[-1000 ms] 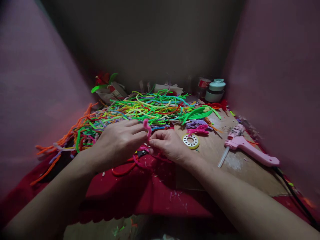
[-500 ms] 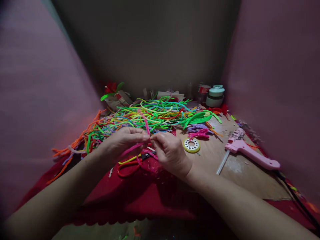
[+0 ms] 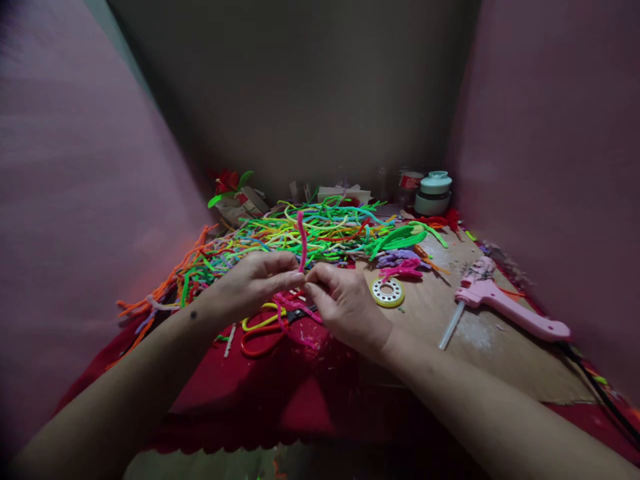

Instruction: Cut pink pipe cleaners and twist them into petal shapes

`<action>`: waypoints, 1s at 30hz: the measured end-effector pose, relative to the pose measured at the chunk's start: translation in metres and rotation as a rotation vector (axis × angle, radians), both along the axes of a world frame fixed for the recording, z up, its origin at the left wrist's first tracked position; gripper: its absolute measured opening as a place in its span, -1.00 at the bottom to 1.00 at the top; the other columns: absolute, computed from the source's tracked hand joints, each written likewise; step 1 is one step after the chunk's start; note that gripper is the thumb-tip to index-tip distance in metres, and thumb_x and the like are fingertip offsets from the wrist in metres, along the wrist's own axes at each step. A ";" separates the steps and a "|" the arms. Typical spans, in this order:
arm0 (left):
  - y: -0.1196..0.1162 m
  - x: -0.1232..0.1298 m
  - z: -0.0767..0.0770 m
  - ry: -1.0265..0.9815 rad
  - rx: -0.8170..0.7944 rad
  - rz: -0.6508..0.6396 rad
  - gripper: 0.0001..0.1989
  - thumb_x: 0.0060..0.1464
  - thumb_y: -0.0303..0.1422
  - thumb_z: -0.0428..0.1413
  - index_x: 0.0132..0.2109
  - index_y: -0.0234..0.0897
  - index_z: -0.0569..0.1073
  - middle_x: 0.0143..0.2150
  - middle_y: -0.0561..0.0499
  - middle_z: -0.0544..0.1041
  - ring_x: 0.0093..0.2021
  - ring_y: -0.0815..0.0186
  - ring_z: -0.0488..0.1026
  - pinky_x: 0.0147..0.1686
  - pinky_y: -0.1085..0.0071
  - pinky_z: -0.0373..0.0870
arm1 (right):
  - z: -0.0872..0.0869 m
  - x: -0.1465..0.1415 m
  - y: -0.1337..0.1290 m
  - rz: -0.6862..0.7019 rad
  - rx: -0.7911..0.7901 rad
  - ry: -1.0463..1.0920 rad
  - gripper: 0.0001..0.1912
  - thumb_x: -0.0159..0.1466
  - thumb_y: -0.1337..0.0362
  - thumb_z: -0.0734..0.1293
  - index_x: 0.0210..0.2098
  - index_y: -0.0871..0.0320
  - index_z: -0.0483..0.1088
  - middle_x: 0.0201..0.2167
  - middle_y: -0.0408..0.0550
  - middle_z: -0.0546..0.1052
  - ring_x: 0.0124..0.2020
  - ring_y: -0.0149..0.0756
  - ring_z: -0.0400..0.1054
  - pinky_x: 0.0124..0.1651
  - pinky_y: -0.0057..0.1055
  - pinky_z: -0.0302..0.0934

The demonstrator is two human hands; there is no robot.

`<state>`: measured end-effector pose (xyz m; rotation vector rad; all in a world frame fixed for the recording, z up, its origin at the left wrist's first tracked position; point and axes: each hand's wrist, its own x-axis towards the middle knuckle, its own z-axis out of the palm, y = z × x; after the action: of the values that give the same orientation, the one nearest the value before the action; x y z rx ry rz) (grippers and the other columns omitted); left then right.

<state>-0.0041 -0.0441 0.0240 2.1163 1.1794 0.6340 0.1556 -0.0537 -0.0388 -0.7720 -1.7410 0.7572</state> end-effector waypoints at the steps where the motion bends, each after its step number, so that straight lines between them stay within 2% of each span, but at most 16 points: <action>1: 0.002 0.002 -0.003 -0.078 -0.182 0.011 -0.77 0.04 -0.28 0.03 -0.48 -0.33 0.32 -0.56 0.11 0.24 -0.53 0.45 0.15 -0.49 0.49 0.12 | -0.001 0.000 0.000 -0.088 0.130 -0.065 -0.83 0.18 0.37 0.23 -0.54 0.19 0.32 -0.60 -0.11 0.39 -0.52 -0.39 0.24 -0.42 -0.41 0.12; 2: 0.003 0.003 -0.005 -0.152 -0.315 0.013 -0.76 0.03 -0.26 0.03 -0.48 -0.34 0.31 -0.56 0.11 0.24 -0.54 0.46 0.14 -0.51 0.49 0.11 | -0.002 0.000 0.000 -0.153 0.229 -0.107 -0.83 0.17 0.39 0.23 -0.55 0.19 0.32 -0.60 -0.10 0.39 -0.51 -0.38 0.23 -0.40 -0.40 0.11; 3: 0.005 0.004 -0.008 -0.211 -0.382 0.017 -0.76 0.02 -0.25 0.04 -0.47 -0.35 0.31 -0.55 0.11 0.24 -0.54 0.47 0.15 -0.50 0.50 0.12 | -0.002 0.000 0.001 -0.184 0.270 -0.120 -0.83 0.17 0.39 0.23 -0.55 0.19 0.33 -0.59 -0.09 0.39 -0.50 -0.37 0.23 -0.39 -0.39 0.10; 4: 0.006 0.004 -0.010 -0.245 -0.392 0.026 -0.76 0.02 -0.25 0.05 -0.46 -0.35 0.31 -0.54 0.10 0.26 -0.53 0.47 0.17 -0.49 0.50 0.13 | -0.003 0.000 0.002 -0.174 0.242 -0.104 -0.84 0.17 0.39 0.23 -0.53 0.19 0.34 -0.58 -0.09 0.40 -0.50 -0.38 0.24 -0.39 -0.40 0.11; 6: 0.009 0.003 -0.014 -0.241 -0.317 0.045 -0.76 0.02 -0.24 0.05 -0.45 -0.35 0.32 -0.51 0.10 0.28 -0.50 0.46 0.19 -0.48 0.52 0.14 | -0.002 -0.001 0.005 -0.067 0.024 -0.010 -0.86 0.19 0.34 0.24 -0.48 0.20 0.37 -0.57 -0.11 0.43 -0.51 -0.39 0.27 -0.40 -0.43 0.14; 9: 0.012 -0.001 -0.015 -0.211 -0.146 0.073 -0.75 0.07 -0.25 0.02 -0.47 -0.33 0.29 -0.53 0.14 0.23 -0.51 0.48 0.15 -0.50 0.54 0.11 | -0.004 0.001 0.013 0.191 -0.407 0.200 -0.80 0.20 0.21 0.27 -0.46 0.20 0.40 -0.57 -0.11 0.48 -0.53 -0.40 0.32 -0.40 -0.44 0.19; 11: 0.013 -0.005 -0.017 -0.203 -0.047 0.095 -0.73 0.10 -0.26 0.00 -0.49 -0.32 0.25 -0.54 0.16 0.18 -0.53 0.50 0.10 -0.53 0.55 0.07 | -0.007 0.002 0.018 0.354 -0.616 0.312 -0.78 0.16 0.17 0.32 -0.48 0.22 0.40 -0.59 -0.09 0.50 -0.57 -0.41 0.33 -0.41 -0.43 0.20; 14: 0.017 -0.011 -0.020 -0.192 0.014 0.107 -0.73 0.11 -0.27 -0.01 -0.49 -0.32 0.25 -0.55 0.16 0.17 -0.53 0.50 0.08 -0.53 0.55 0.06 | -0.015 0.003 0.024 0.428 -0.763 0.374 -0.80 0.11 0.21 0.37 -0.51 0.24 0.40 -0.63 -0.08 0.50 -0.63 -0.44 0.31 -0.48 -0.47 0.16; 18: 0.020 -0.015 -0.025 -0.141 0.040 0.085 -0.79 0.08 -0.29 0.01 -0.42 -0.34 0.34 -0.52 0.14 0.25 -0.50 0.48 0.16 -0.49 0.53 0.11 | -0.019 0.001 0.024 0.328 -0.775 0.341 -0.78 0.09 0.20 0.38 -0.55 0.23 0.37 -0.65 -0.09 0.48 -0.66 -0.45 0.29 -0.52 -0.48 0.13; 21: 0.020 -0.018 -0.026 -0.039 0.068 0.077 -0.80 0.09 -0.32 -0.01 -0.41 -0.34 0.37 -0.52 0.12 0.28 -0.49 0.45 0.18 -0.47 0.51 0.12 | -0.016 -0.001 0.021 0.238 -0.707 0.240 -0.77 0.10 0.19 0.36 -0.57 0.22 0.35 -0.66 -0.13 0.46 -0.64 -0.46 0.27 -0.50 -0.48 0.14; 24: 0.018 -0.021 -0.027 0.052 0.079 0.046 -0.79 0.12 -0.32 -0.06 -0.42 -0.33 0.33 -0.50 0.11 0.28 -0.47 0.44 0.19 -0.46 0.50 0.13 | -0.013 0.000 0.017 0.161 -0.540 0.044 -0.79 0.18 0.21 0.30 -0.51 0.21 0.38 -0.61 -0.13 0.44 -0.58 -0.43 0.27 -0.47 -0.45 0.16; 26: 0.017 -0.022 -0.027 0.089 0.090 0.022 -0.78 0.14 -0.31 -0.08 -0.41 -0.32 0.32 -0.50 0.11 0.27 -0.48 0.44 0.18 -0.47 0.50 0.12 | -0.011 0.001 0.015 0.060 -0.275 -0.094 -0.84 0.21 0.24 0.26 -0.36 0.19 0.44 -0.50 -0.08 0.47 -0.47 -0.36 0.31 -0.39 -0.39 0.20; 28: 0.015 -0.023 -0.028 0.118 0.106 0.005 -0.79 0.14 -0.33 -0.08 -0.42 -0.31 0.30 -0.51 0.12 0.26 -0.49 0.44 0.16 -0.47 0.50 0.10 | -0.008 0.002 0.014 -0.106 0.094 -0.206 -0.79 0.23 0.29 0.25 -0.17 0.15 0.44 -0.38 -0.02 0.46 -0.34 -0.29 0.31 -0.28 -0.32 0.22; 30: 0.014 -0.023 -0.030 0.139 0.121 -0.021 -0.80 0.13 -0.36 -0.07 -0.43 -0.31 0.29 -0.52 0.12 0.26 -0.49 0.44 0.17 -0.47 0.50 0.10 | -0.005 0.002 0.012 -0.260 0.419 -0.328 -0.74 0.22 0.31 0.26 -0.10 0.13 0.44 -0.29 0.04 0.45 -0.24 -0.22 0.27 -0.19 -0.24 0.20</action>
<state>-0.0267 -0.0306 -0.0055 2.3038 1.2181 0.5694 0.1574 -0.0415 -0.0435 -0.8378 -1.9517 0.0817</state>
